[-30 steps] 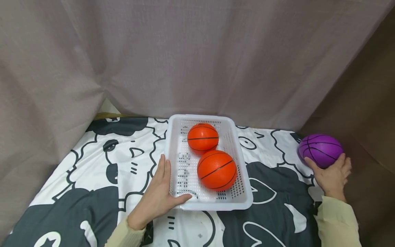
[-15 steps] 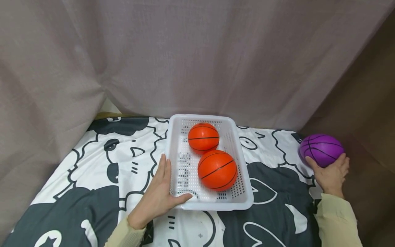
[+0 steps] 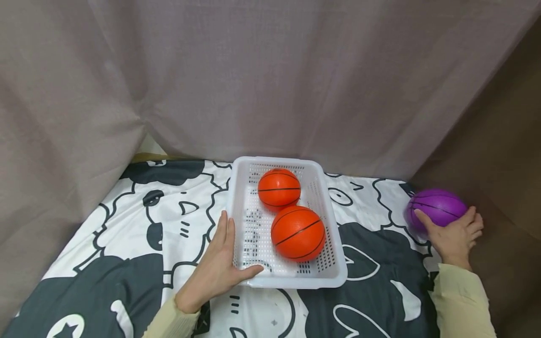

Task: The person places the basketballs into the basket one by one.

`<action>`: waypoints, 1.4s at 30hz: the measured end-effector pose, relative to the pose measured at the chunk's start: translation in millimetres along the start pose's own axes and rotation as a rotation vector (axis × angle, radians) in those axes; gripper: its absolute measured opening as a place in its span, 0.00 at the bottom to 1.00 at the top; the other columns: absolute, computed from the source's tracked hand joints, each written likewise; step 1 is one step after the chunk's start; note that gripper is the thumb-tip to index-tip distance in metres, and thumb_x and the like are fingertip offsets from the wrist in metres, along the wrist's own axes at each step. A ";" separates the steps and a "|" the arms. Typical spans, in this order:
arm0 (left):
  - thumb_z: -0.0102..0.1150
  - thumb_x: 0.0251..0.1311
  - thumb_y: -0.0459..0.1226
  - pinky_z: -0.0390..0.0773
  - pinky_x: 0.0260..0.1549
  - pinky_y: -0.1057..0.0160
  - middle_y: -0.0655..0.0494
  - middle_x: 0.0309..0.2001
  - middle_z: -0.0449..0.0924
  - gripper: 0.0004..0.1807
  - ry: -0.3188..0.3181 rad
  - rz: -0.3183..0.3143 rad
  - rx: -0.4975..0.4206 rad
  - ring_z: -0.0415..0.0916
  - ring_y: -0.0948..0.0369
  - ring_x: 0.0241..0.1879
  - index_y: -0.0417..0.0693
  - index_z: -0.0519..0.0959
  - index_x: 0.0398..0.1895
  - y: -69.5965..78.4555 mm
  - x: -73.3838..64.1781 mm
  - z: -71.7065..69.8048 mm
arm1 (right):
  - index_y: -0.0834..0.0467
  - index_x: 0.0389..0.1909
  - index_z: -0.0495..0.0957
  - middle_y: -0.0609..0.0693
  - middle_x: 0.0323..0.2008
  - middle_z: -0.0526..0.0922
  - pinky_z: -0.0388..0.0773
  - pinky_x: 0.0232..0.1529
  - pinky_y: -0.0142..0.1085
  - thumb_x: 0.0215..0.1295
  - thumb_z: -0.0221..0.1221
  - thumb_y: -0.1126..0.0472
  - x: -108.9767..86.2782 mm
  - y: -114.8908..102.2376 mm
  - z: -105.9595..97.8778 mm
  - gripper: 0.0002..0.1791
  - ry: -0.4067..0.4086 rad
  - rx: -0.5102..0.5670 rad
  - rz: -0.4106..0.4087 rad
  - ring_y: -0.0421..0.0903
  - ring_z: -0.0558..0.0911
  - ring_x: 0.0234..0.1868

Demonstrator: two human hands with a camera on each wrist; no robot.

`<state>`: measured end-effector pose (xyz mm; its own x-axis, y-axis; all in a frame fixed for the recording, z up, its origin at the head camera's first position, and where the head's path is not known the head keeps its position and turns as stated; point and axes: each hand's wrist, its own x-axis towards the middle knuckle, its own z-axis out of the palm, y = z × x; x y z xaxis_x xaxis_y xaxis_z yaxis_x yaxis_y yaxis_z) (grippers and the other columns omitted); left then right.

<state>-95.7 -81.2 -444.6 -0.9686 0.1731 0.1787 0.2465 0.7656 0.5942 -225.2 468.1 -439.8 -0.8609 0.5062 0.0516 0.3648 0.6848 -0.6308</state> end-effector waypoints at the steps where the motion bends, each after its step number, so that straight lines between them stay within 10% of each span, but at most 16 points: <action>1: 0.62 0.45 0.70 0.53 0.68 0.52 0.44 0.77 0.25 0.69 -0.004 -0.006 -0.002 0.37 0.50 0.75 0.32 0.42 0.75 0.0 0.0 0.0 | 0.52 0.74 0.17 0.64 0.72 0.22 0.31 0.62 0.71 0.52 0.62 0.31 -0.3 -0.4 -0.1 0.70 -0.006 -0.007 -0.010 0.69 0.29 0.71; 17: 0.65 0.43 0.68 0.53 0.68 0.51 0.46 0.77 0.24 0.69 -0.024 -0.036 -0.018 0.37 0.49 0.75 0.34 0.42 0.75 2.5 0.3 -1.1 | 0.55 0.75 0.27 0.65 0.71 0.36 0.51 0.65 0.66 0.47 0.68 0.35 -12.4 4.1 6.5 0.70 0.070 0.024 0.003 0.66 0.42 0.69; 42: 0.63 0.43 0.70 0.56 0.67 0.48 0.43 0.77 0.25 0.69 -0.012 -0.020 0.006 0.40 0.46 0.74 0.33 0.45 0.75 2.3 0.2 -0.5 | 0.41 0.76 0.38 0.51 0.74 0.45 0.54 0.68 0.58 0.44 0.73 0.39 -51.5 -25.9 -7.9 0.65 0.170 0.213 -0.003 0.53 0.47 0.73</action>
<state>-95.3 -79.7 -442.8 -0.9736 0.1654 0.1574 0.2271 0.7724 0.5932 -187.5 428.5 -420.0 -0.7836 0.5971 0.1718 0.2636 0.5699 -0.7783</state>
